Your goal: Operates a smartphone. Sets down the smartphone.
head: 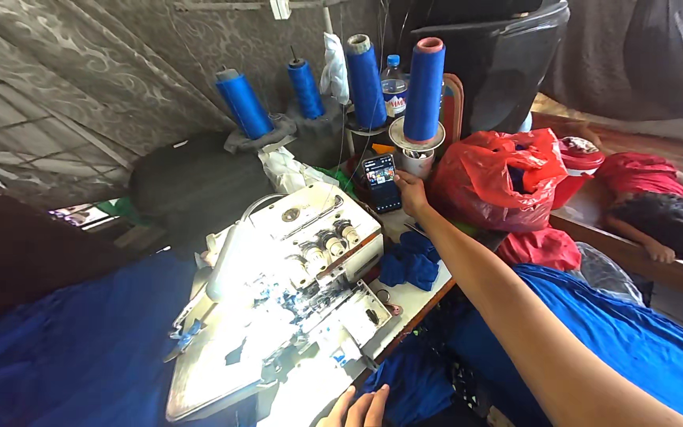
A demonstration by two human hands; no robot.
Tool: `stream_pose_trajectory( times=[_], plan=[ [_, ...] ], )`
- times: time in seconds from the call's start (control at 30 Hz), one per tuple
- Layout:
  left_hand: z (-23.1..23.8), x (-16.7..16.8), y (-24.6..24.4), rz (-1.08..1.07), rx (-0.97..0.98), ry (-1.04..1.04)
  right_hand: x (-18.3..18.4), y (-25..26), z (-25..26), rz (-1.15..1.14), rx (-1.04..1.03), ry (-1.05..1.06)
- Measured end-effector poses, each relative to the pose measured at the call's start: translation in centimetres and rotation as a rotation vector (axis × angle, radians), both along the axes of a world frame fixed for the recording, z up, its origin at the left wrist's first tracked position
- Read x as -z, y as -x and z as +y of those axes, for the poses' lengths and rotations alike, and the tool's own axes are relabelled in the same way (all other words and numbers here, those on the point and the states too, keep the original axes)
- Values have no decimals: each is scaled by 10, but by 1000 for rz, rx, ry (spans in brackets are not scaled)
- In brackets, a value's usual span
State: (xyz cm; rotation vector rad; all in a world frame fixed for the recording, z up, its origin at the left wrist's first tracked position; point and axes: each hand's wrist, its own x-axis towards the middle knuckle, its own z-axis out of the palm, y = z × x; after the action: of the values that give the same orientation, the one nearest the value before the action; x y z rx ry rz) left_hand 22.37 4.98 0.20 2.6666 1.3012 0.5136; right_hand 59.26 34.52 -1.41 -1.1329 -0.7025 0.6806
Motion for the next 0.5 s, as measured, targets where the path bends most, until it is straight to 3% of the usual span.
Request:
stream_pose_trajectory(
  times=[0.23,0.5],
  plan=[
    [1,1,-1,24,6,-10,-6,-27,-21,-88,266,-94],
    [0,1,-3,35,-6,-12,0,-35,-13,-98,346,-30]
  ],
)
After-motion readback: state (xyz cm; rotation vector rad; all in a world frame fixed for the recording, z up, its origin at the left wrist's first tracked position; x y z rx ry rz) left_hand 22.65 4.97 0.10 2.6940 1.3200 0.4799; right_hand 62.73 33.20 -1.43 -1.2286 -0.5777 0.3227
